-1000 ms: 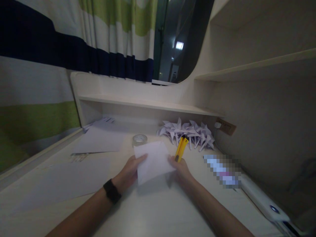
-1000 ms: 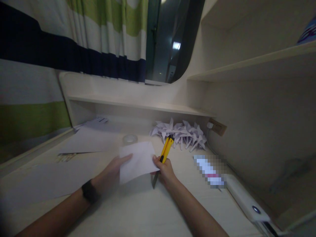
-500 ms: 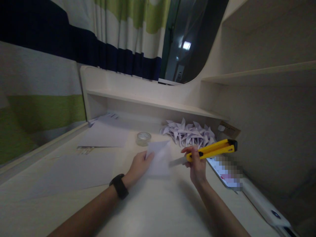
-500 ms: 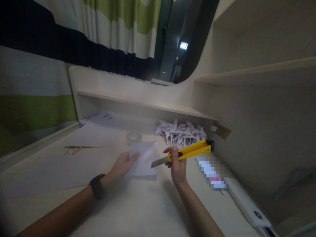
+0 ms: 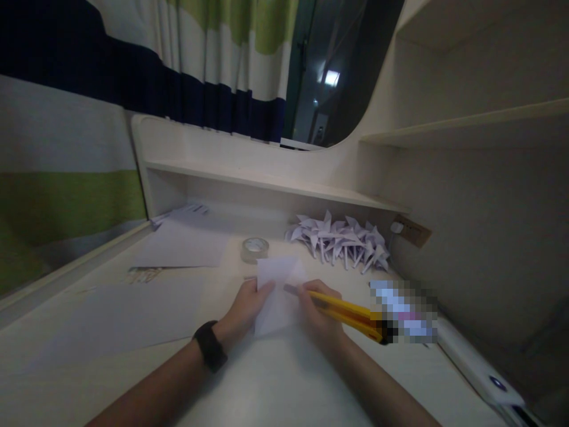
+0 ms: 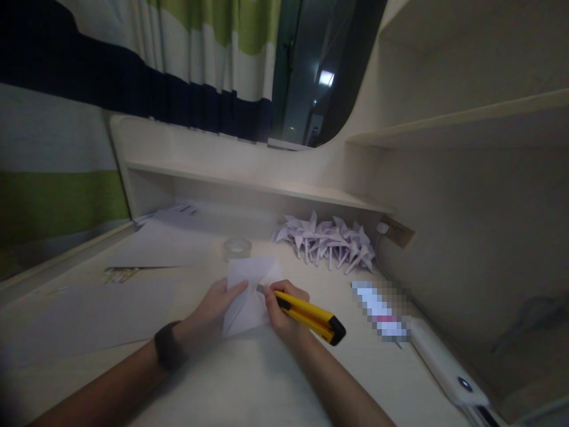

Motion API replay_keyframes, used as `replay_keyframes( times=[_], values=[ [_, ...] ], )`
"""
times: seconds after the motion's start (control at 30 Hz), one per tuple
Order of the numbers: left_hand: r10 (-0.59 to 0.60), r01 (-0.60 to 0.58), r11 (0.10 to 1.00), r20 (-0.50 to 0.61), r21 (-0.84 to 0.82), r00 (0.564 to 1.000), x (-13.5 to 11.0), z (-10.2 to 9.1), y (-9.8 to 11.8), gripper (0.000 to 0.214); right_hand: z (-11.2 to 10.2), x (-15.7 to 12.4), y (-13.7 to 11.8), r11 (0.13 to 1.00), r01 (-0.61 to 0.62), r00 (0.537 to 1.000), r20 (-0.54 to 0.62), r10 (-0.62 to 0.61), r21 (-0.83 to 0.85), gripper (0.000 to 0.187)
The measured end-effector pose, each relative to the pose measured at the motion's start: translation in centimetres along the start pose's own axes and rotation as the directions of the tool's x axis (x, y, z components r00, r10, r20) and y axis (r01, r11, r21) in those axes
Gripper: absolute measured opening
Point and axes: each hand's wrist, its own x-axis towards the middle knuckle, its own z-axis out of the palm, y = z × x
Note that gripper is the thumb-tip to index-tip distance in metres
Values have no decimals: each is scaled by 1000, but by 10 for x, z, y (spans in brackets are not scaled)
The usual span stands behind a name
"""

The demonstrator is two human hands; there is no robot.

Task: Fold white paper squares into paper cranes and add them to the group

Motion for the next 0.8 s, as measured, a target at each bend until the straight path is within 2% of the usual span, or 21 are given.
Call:
replay_keyframes(
  times=[0.2, 0.4, 0.6, 0.8],
  values=[
    [-52, 52, 997, 0, -56, 999, -2, 1, 2, 35, 2, -1, -6, 994, -8, 999, -34, 5, -107, 24],
    [-75, 79, 987, 31, -139, 997, -2, 1, 1, 35, 1, -2, -5, 996, -30, 999, -43, 26, -89, 25],
    [-73, 78, 986, 45, -144, 996, -2, 1, -1, 35, 1, -3, -2, 995, -48, 998, -38, 45, -83, 25],
    [-91, 95, 989, 42, -117, 995, -4, 2, 5, 37, 2, -3, 0, 992, -46, 999, -29, 43, -121, 25]
  ],
)
